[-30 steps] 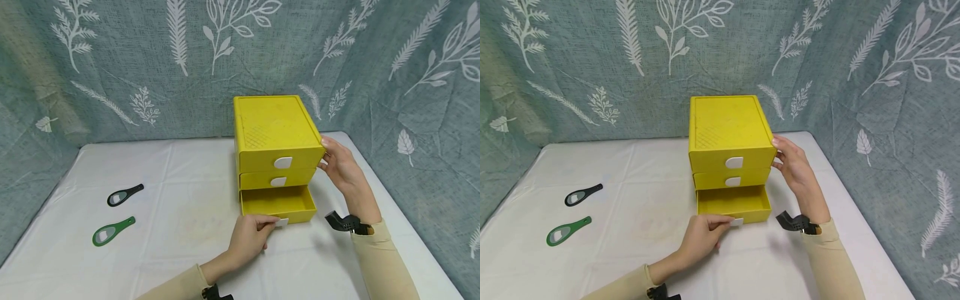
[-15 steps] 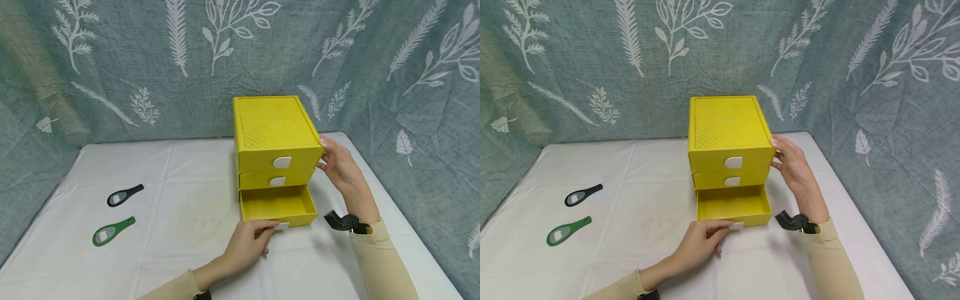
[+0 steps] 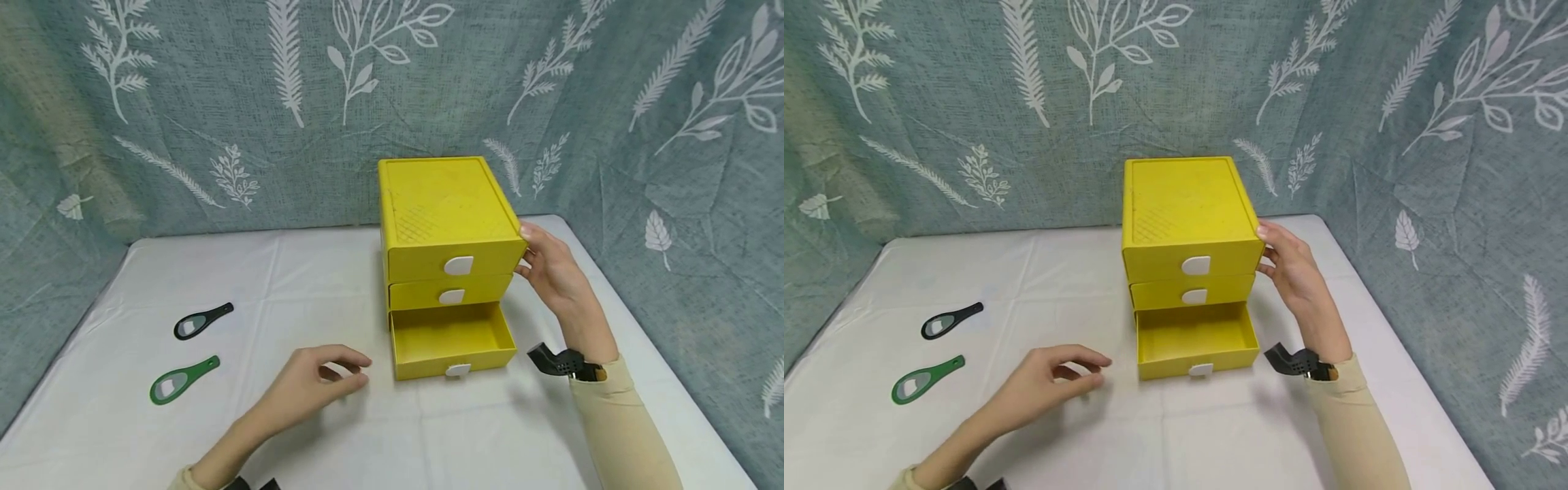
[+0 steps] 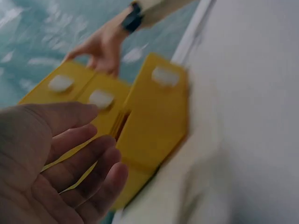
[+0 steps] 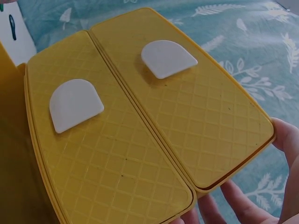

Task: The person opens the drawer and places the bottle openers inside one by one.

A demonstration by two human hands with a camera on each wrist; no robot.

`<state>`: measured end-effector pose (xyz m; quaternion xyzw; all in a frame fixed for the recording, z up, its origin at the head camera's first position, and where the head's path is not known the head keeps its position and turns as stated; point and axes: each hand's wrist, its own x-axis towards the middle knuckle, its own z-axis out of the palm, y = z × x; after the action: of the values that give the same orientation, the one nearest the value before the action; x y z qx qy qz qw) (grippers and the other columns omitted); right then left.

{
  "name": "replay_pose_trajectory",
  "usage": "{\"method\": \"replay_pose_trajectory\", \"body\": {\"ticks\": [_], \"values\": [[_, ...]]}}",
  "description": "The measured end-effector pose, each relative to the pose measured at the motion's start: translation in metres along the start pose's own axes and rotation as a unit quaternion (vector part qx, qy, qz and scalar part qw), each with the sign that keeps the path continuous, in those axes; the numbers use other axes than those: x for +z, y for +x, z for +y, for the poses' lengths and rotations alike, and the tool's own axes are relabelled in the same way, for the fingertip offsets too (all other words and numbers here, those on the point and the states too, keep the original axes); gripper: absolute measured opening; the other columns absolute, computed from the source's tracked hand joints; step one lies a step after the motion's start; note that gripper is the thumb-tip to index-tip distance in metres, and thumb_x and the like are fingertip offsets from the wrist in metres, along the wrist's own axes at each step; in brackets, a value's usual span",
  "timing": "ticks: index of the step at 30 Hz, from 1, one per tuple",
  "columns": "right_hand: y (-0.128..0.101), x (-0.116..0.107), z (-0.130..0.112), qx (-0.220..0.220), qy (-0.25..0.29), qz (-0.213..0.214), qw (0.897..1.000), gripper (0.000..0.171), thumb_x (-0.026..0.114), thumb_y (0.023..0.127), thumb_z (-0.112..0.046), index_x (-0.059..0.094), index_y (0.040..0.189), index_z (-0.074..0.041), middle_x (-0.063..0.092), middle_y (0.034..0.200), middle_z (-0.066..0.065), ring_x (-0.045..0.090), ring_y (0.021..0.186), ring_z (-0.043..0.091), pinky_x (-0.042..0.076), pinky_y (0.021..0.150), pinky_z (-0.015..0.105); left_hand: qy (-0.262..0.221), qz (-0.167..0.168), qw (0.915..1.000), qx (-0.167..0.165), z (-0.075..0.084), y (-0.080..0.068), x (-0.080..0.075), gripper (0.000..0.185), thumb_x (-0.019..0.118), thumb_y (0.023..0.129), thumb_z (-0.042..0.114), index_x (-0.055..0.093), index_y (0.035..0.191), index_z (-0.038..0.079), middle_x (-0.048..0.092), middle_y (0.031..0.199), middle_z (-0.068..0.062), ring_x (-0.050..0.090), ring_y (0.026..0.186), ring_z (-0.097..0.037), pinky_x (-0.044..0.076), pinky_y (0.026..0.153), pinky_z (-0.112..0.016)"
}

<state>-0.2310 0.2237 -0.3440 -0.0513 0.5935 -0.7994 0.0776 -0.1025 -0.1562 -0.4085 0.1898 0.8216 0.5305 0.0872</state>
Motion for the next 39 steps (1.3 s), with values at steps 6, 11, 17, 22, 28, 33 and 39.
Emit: {"method": "replay_pose_trajectory", "body": {"ticks": [6, 11, 17, 22, 28, 33, 39], "values": [[0.001, 0.000, -0.001, 0.000, 0.005, 0.000, 1.000, 0.029, 0.060, 0.100, -0.026, 0.063, 0.125, -0.011, 0.061, 0.116, 0.002, 0.051, 0.105, 0.021, 0.043, 0.084, 0.036, 0.053, 0.119, 0.9909, -0.034, -0.024, -0.031, -0.066, 0.032, 0.077, 0.087, 0.030, 0.072, 0.116, 0.017, 0.069, 0.115, -0.006, 0.068, 0.094, -0.021, 0.056, 0.076, -0.029], [0.000, 0.001, 0.000, 0.004, 0.001, 0.004, 1.000, 0.029, 0.059, 0.100, -0.026, 0.062, 0.126, -0.012, 0.061, 0.116, 0.002, 0.051, 0.105, 0.021, 0.043, 0.083, 0.036, 0.089, 0.158, 0.9795, -0.087, -0.046, -0.061, -0.104, 0.039, 0.075, 0.089, 0.030, 0.069, 0.124, 0.012, 0.067, 0.119, -0.010, 0.070, 0.091, -0.015, 0.052, 0.075, -0.020], [0.000, 0.003, 0.001, 0.005, -0.001, -0.001, 1.000, 0.031, 0.059, 0.100, -0.026, 0.062, 0.127, -0.012, 0.061, 0.118, 0.002, 0.051, 0.106, 0.021, 0.042, 0.085, 0.037, 0.090, 0.196, 0.9678, -0.130, -0.062, -0.090, -0.136, 0.046, 0.076, 0.089, 0.027, 0.064, 0.131, 0.010, 0.065, 0.125, 0.008, 0.066, 0.095, -0.005, 0.050, 0.075, -0.015], [0.000, 0.002, -0.001, 0.000, -0.005, 0.001, 1.000, 0.031, 0.059, 0.100, -0.028, 0.062, 0.127, -0.012, 0.061, 0.117, 0.002, 0.051, 0.106, 0.021, 0.042, 0.084, 0.036, 0.043, 0.244, 0.9589, -0.137, -0.072, -0.097, -0.150, 0.046, 0.075, 0.090, 0.020, 0.062, 0.131, 0.005, 0.065, 0.124, 0.011, 0.066, 0.097, -0.002, 0.052, 0.075, -0.016], [0.000, 0.003, -0.001, 0.000, 0.004, -0.005, 1.000, 0.031, 0.059, 0.100, -0.027, 0.062, 0.127, -0.011, 0.061, 0.116, 0.002, 0.051, 0.106, 0.021, 0.043, 0.084, 0.037, 0.039, 0.273, 0.9431, -0.186, -0.082, -0.105, -0.159, 0.050, 0.078, 0.087, 0.026, 0.064, 0.132, 0.009, 0.063, 0.122, 0.018, 0.065, 0.094, 0.001, 0.046, 0.073, -0.009], [-0.001, 0.002, -0.001, -0.001, 0.002, -0.005, 1.000, 0.030, 0.058, 0.100, -0.027, 0.062, 0.127, -0.012, 0.062, 0.115, 0.002, 0.051, 0.105, 0.020, 0.043, 0.083, 0.036, 0.078, 0.243, 0.9441, -0.208, -0.088, -0.113, -0.165, 0.057, 0.079, 0.086, 0.034, 0.061, 0.137, 0.016, 0.054, 0.129, 0.022, 0.059, 0.098, 0.009, 0.042, 0.071, -0.009], [-0.002, 0.002, -0.001, -0.001, 0.002, -0.004, 1.000, 0.031, 0.058, 0.101, -0.027, 0.061, 0.127, -0.012, 0.062, 0.115, 0.001, 0.052, 0.105, 0.020, 0.043, 0.083, 0.036, 0.104, 0.219, 0.9469, -0.212, -0.097, -0.120, -0.169, 0.060, 0.079, 0.085, 0.036, 0.059, 0.139, 0.019, 0.049, 0.128, 0.028, 0.055, 0.097, 0.015, 0.044, 0.067, -0.012]]}}
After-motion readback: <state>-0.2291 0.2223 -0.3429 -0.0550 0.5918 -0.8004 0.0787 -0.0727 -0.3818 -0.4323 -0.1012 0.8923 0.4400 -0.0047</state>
